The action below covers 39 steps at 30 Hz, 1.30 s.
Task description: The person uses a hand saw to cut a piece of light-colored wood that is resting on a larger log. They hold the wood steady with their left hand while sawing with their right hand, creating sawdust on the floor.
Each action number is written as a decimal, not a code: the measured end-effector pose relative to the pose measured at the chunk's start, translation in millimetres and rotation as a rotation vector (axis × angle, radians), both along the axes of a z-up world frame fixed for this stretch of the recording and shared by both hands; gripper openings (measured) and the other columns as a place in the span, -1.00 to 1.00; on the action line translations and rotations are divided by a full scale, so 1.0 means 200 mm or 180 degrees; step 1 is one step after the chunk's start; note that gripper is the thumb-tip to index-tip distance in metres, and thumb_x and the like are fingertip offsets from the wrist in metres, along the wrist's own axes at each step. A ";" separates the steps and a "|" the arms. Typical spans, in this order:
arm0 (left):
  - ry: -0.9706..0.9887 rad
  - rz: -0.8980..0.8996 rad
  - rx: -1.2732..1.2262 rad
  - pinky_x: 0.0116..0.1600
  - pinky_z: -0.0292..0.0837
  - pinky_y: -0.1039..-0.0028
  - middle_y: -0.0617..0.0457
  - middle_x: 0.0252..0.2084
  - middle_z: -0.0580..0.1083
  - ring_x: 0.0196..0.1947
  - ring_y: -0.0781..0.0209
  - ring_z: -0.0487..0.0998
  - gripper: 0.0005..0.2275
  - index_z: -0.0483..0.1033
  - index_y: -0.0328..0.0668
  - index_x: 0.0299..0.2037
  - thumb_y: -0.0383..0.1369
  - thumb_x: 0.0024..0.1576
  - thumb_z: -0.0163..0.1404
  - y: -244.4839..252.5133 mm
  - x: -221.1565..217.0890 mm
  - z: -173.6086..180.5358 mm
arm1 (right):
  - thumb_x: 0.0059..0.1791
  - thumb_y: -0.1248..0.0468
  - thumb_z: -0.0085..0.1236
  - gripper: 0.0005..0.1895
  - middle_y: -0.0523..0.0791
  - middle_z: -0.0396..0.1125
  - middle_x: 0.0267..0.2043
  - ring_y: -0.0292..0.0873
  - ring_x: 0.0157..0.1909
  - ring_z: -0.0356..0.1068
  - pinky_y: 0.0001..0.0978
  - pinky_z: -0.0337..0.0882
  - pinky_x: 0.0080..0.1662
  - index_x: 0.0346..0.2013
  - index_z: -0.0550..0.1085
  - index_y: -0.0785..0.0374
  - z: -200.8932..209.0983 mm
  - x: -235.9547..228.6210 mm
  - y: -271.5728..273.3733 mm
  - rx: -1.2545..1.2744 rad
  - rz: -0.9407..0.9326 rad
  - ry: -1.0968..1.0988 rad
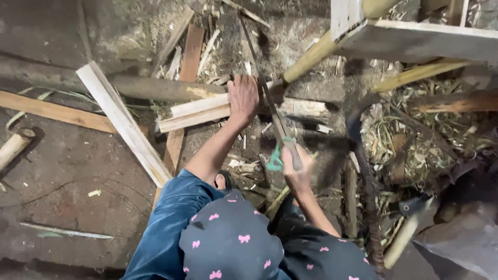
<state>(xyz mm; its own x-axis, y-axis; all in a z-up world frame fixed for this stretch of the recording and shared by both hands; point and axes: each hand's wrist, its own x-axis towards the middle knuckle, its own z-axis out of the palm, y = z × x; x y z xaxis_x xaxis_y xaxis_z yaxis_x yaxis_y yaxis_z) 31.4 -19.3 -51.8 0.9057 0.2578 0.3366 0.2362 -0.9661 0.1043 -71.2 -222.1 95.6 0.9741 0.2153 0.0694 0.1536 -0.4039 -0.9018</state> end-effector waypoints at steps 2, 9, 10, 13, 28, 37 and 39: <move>0.0646 0.0072 0.0208 -0.31 0.11 0.38 0.14 -0.46 0.30 -0.34 0.19 0.19 -0.80 0.41 -0.13 -0.35 -0.36 0.15 -0.31 -0.01 0.00 -0.02 | -0.04 0.34 -0.03 -0.71 -0.24 0.15 -0.75 -0.42 -0.63 0.05 -0.60 0.07 -0.56 -0.68 0.30 0.18 0.02 0.04 0.09 0.0362 -0.0303 0.0397; 0.0153 0.0035 -0.0034 -0.37 0.07 0.30 0.05 -0.50 0.29 -0.40 0.09 0.26 -0.84 0.38 -0.17 -0.44 -0.34 0.08 -0.23 -0.01 -0.05 0.12 | -0.06 0.24 0.01 -0.77 -0.17 0.18 -0.73 -0.39 -0.69 0.12 -0.59 0.27 -0.60 -0.62 0.36 0.19 -0.12 -0.04 0.04 0.0860 -0.0709 0.0877; 0.0139 0.0014 -0.0054 -0.36 0.09 0.30 0.04 -0.49 0.29 -0.38 0.10 0.26 -0.85 0.38 -0.18 -0.44 -0.34 0.06 -0.23 -0.02 -0.05 0.16 | -0.07 0.23 0.01 -0.77 -0.18 0.17 -0.70 -0.38 -0.63 0.11 -0.56 0.21 -0.57 -0.61 0.37 0.19 -0.13 -0.04 0.03 0.0770 -0.0709 0.0773; 0.0237 0.0056 0.0061 -0.34 0.09 0.34 0.08 -0.46 0.28 -0.36 0.15 0.22 -0.85 0.38 -0.13 -0.43 -0.30 0.06 -0.21 -0.01 -0.01 0.06 | -0.08 0.21 0.01 -0.77 -0.17 0.15 -0.69 -0.37 -0.61 0.10 -0.55 0.16 -0.55 -0.61 0.36 0.20 -0.10 -0.04 0.00 0.0704 -0.0691 0.0620; 0.1300 0.0172 0.0067 -0.16 0.14 0.38 0.07 -0.24 0.17 -0.23 0.20 0.09 -0.87 0.22 -0.01 -0.19 -0.35 0.08 -0.29 -0.04 -0.02 0.04 | -0.05 0.09 -0.08 -0.77 -0.28 0.15 -0.59 -0.38 -0.56 0.06 -0.57 0.08 -0.44 -0.40 0.40 0.18 -0.05 -0.41 -0.43 -0.0110 -0.0108 0.0459; 0.1316 0.0219 -0.0229 -0.09 0.15 0.33 0.04 -0.17 0.19 -0.19 0.17 0.13 -0.77 0.20 -0.04 -0.16 -0.31 -0.03 -0.16 -0.04 -0.02 0.08 | -0.05 0.12 -0.08 -0.74 -0.29 0.02 -0.65 -0.37 -0.62 -0.06 -0.54 -0.04 -0.49 -0.58 0.26 0.16 0.07 -0.39 -0.36 -0.0014 -0.0120 0.0582; 0.1410 0.0195 -0.0313 -0.01 0.20 0.26 0.00 -0.08 0.23 -0.10 0.14 0.19 -0.70 0.22 -0.07 -0.08 -0.38 -0.05 -0.17 -0.03 -0.02 0.09 | -0.05 0.14 -0.09 -0.72 -0.30 0.01 -0.67 -0.37 -0.63 -0.07 -0.54 -0.05 -0.50 -0.61 0.21 0.14 0.06 -0.36 -0.35 -0.0009 -0.0174 0.0645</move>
<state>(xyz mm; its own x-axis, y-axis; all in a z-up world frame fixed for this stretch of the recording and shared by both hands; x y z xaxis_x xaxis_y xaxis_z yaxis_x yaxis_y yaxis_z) 27.3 -26.2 -34.2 0.9389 0.3266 -0.1084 0.3350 -0.9395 0.0710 -143.4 -292.4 107.1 0.9783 0.1616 -0.1297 -0.0531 -0.4091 -0.9109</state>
